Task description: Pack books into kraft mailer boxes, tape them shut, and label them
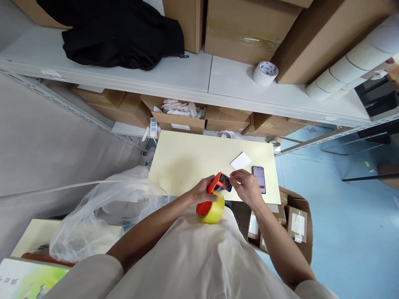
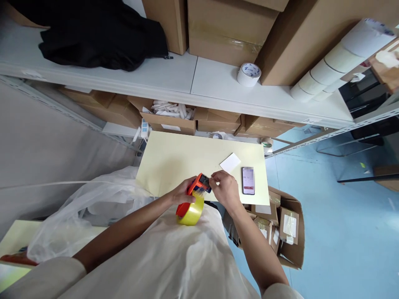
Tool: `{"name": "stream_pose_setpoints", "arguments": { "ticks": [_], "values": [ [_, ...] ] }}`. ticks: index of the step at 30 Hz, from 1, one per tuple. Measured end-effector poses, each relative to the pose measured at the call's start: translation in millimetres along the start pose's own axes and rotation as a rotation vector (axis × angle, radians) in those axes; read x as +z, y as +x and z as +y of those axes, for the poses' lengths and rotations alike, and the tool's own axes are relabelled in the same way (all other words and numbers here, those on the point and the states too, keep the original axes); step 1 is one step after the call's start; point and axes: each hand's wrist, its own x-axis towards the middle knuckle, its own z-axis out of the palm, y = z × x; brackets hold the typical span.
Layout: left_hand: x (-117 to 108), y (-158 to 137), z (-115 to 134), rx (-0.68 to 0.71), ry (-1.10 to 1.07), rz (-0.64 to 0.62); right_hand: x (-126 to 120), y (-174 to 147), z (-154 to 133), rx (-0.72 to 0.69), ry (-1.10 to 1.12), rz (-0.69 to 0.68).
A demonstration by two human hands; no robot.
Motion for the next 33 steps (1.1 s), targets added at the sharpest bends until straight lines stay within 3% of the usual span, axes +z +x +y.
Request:
{"name": "stream_pose_setpoints", "arguments": {
  "ticks": [5, 11, 16, 20, 25, 28, 33],
  "values": [
    [-0.6, 2.8, -3.8, 0.011, -0.039, -0.086, -4.6, 8.6, -2.8, -0.151, 0.037, -0.054],
    [2.5, -0.7, -7.1, 0.011, -0.072, -0.031, -12.5, 9.1, 3.6, 0.012, -0.112, -0.049],
    [5.0, -3.7, -10.9, 0.003, -0.123, 0.003, -8.1, 0.1, 5.2, 0.073, -0.105, -0.015],
    [3.7, -1.3, -8.0, -0.02, -0.089, -0.032, -6.4, 4.1, 0.4, 0.025, -0.059, 0.026],
    [4.1, 0.1, -2.5, 0.017, -0.104, -0.084, -11.8, 18.5, -5.3, -0.05, -0.02, -0.071],
    [5.7, -1.8, -3.8, 0.011, -0.121, -0.056, -14.8, 21.6, 4.0, -0.016, 0.054, -0.131],
    [5.7, -2.0, -4.8, -0.01, -0.155, -0.056, -13.6, 27.1, 22.7, 0.159, 0.345, -0.242]
  ]
}}
